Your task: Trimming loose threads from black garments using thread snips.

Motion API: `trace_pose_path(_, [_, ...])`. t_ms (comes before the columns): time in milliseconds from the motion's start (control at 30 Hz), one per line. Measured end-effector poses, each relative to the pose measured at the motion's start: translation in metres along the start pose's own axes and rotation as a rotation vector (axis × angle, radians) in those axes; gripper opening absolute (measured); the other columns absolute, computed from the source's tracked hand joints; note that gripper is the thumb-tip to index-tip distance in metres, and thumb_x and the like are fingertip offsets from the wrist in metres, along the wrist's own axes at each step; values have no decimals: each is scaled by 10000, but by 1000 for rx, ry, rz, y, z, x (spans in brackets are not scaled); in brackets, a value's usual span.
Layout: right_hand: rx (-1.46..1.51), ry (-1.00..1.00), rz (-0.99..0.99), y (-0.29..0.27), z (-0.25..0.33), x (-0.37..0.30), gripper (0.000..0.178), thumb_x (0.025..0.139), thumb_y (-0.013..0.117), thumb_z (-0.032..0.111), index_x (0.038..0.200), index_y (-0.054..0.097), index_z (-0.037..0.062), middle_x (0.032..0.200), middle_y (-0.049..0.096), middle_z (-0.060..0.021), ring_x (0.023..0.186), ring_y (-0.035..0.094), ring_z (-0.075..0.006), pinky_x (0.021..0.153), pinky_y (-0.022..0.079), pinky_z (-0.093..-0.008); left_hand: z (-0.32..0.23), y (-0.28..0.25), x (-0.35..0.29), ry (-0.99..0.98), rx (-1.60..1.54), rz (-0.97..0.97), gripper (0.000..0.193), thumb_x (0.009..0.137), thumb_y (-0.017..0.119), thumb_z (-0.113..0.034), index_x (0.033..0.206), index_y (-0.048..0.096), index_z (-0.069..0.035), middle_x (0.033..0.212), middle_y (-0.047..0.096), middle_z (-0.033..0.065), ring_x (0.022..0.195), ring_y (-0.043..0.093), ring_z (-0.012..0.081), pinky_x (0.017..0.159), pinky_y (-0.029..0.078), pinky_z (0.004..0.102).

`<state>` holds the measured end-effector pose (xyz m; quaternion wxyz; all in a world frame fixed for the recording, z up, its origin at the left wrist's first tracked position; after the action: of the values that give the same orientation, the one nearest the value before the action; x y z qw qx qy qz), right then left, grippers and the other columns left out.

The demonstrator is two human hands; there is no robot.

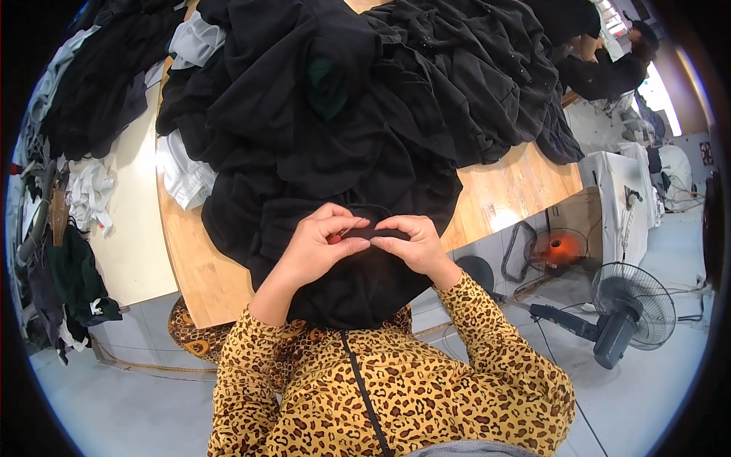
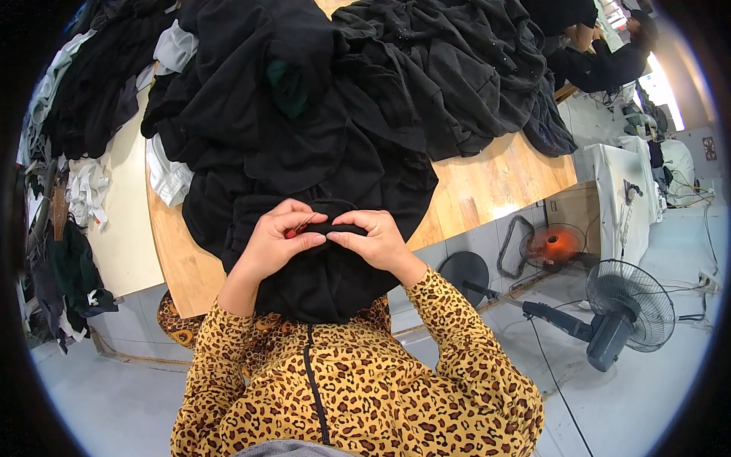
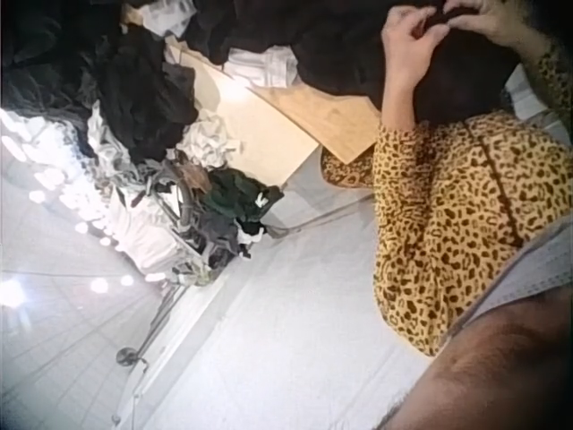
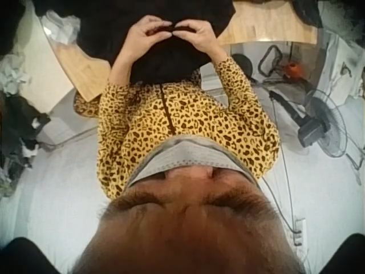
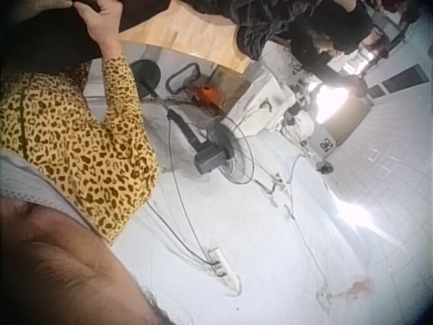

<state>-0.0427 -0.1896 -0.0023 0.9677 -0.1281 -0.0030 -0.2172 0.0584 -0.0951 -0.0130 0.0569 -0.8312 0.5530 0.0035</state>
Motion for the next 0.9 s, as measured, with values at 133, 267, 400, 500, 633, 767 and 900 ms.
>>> trace_pose_path(133, [-47, -6, 36, 1, 5, 2, 179, 758, 715, 70, 892, 662, -36, 773, 682, -90, 675, 631, -99, 624, 488, -233, -36, 3, -3, 214, 227, -61, 253, 742, 760, -97, 978, 690, -36, 859, 550, 18, 635, 521, 97, 579, 437, 222])
trace_pose_path(267, [-42, -43, 79, 4, 11, 3, 172, 738, 698, 48, 889, 664, -25, 784, 684, -102, 689, 653, -132, 640, 498, -241, -45, 17, -3, 275, 456, -50, 100, 803, 682, -68, 855, 626, -3, 863, 573, 72, 648, 594, 229, 572, 463, 312])
trace_pose_path(400, [-44, -39, 74, 3, 9, 3, 179, 731, 704, 53, 890, 668, -21, 789, 687, -96, 697, 651, -125, 645, 498, -242, -37, 18, 7, 138, 306, 20, 85, 825, 649, -65, 830, 597, 2, 859, 571, 102, 689, 602, 278, 597, 464, 345])
trace_pose_path(500, [35, 60, 87, 4, -3, 3, 183, 729, 713, 59, 885, 667, -25, 792, 688, -80, 701, 634, -100, 653, 492, -233, -34, 17, 9, 179, 265, -12, 91, 849, 634, -55, 839, 588, 22, 788, 536, 73, 626, 501, 164, 579, 414, 278])
trace_pose_path(633, [95, 159, 85, 5, -10, 3, 178, 735, 718, 61, 876, 665, -35, 778, 680, -53, 699, 602, -71, 652, 481, -219, -8, 16, 14, 58, 98, -1, 99, 867, 610, -64, 819, 574, 15, 765, 507, 20, 621, 449, 101, 555, 383, 257])
trace_pose_path(767, [121, 229, 74, 3, -17, 1, 173, 750, 721, 66, 875, 667, -39, 763, 656, -16, 699, 571, -49, 637, 463, -201, 17, 20, 11, -271, -267, 2, 117, 884, 612, -109, 839, 583, -4, 735, 520, -18, 651, 443, 75, 603, 391, 237])
trace_pose_path(900, [152, 253, 73, 4, -22, -1, 173, 755, 730, 74, 876, 670, -35, 741, 638, 5, 679, 560, -36, 620, 453, -189, 24, 17, 8, -332, -400, 4, 126, 901, 601, -121, 839, 578, -14, 720, 512, -53, 645, 430, 41, 584, 380, 216])
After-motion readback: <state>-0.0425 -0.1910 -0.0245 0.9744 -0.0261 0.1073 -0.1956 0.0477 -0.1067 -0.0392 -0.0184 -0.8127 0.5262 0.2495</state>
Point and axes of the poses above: each hand's wrist, its own x-axis towards the middle knuckle, its own y-axis out of the palm, z = x × y, the point moved 10 cm from there along x, towards the middle knuckle
